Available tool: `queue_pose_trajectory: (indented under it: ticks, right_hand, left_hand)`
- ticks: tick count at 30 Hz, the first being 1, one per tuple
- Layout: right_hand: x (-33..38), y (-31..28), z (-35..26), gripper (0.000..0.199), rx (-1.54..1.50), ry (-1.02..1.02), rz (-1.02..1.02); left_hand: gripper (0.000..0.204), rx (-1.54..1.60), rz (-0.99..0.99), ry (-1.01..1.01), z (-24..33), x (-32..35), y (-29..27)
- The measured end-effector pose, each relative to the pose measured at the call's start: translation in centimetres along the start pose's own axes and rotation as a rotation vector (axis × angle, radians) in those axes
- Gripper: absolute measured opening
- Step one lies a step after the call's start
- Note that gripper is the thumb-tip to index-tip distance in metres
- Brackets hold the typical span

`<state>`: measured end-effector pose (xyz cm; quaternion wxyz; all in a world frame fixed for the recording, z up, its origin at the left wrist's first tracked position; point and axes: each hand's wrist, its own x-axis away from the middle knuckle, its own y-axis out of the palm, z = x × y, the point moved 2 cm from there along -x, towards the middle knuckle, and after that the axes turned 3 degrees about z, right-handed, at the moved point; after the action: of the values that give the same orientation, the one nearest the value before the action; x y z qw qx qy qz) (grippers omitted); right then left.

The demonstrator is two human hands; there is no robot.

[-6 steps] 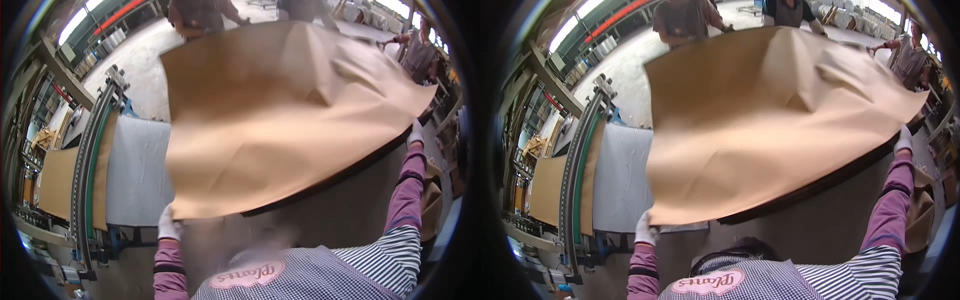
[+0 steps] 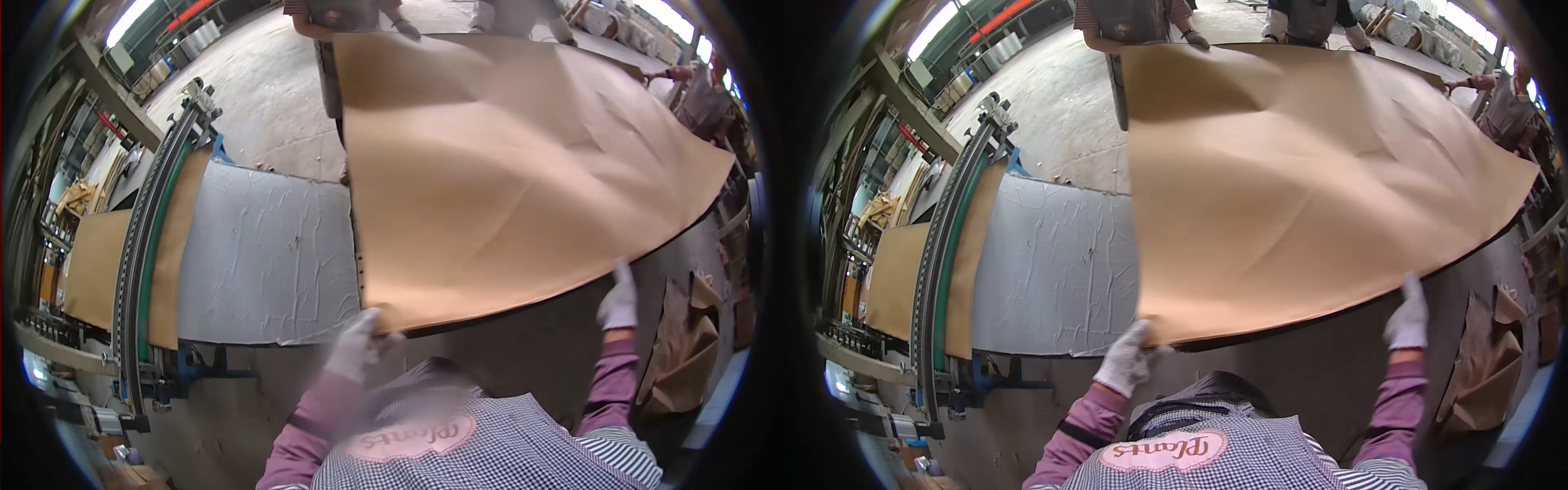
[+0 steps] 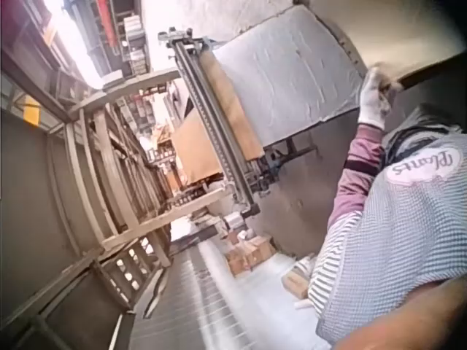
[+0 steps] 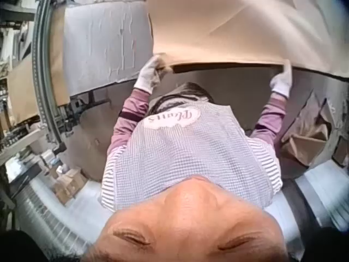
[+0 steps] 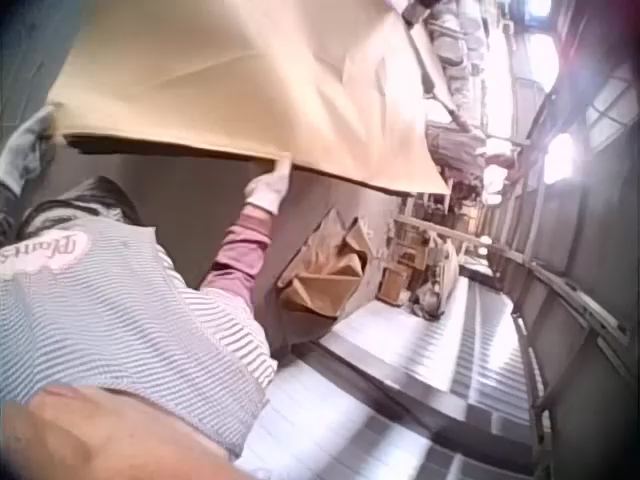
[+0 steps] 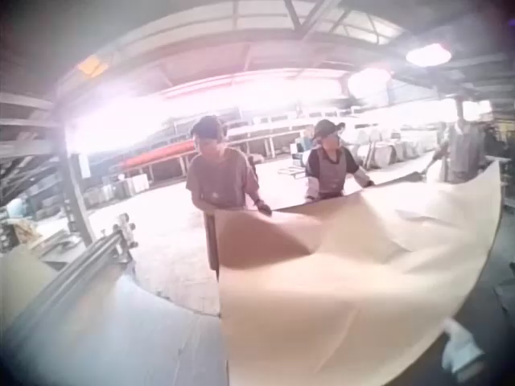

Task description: Stacking large sheets of cardboard from a processing machine onto a stack.

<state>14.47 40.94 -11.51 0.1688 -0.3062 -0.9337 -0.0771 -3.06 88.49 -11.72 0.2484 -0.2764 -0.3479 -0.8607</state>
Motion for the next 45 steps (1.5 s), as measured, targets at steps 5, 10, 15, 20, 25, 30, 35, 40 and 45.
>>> queue_pose_trajectory:
  ticks: [5, 10, 15, 20, 25, 30, 35, 40, 45]
  right_hand:
    - [8.7, 4.2, 4.1, 0.018, 0.378, -0.204, -0.108]
    - [18.6, 9.4, 2.1, 0.032, 1.167, 0.027, -0.936]
    - [23.4, 18.4, 5.1, 0.034, 0.855, -1.232, -1.024]
    - [23.5, 25.8, 13.7, 0.053, 1.406, -1.416, -1.076]
    - [25.0, 27.3, 14.8, 0.052, 1.338, -1.476, -0.844]
    - [23.4, 26.6, 16.4, 0.051, 1.366, -1.635, -0.79]
    - [24.0, 29.0, 19.9, 0.043, 1.41, -1.578, -0.77]
    - [33.1, 31.0, 21.0, 0.046, 1.265, -1.38, -0.575]
    - [47.2, 36.7, 24.6, 0.044, 1.269, -1.163, -1.131]
  left_hand:
    - [0.028, -0.126, 0.053, -0.069, -3.9, -4.9, 2.2]
    - [0.028, -0.344, 0.136, 0.025, -2.9, -5.1, 0.7]
    - [0.029, -0.226, 0.154, 0.027, -4.9, -6.1, -0.7]
    - [0.019, -0.213, 0.147, -0.02, -5.2, -5.1, -4.3]
    - [0.037, 0.07, 0.383, 0.053, -5.7, -5.7, -18.6]
    - [0.087, -0.186, 1.071, 0.113, -4.8, -9.0, -45.1]
    - [0.08, -0.189, 1.26, 0.476, 5.4, -7.1, -65.5]
    - [0.027, 0.202, 0.542, 0.162, 12.4, -11.3, -60.5]
    - [0.036, -0.086, 0.433, 0.255, 12.4, -4.1, -55.0]
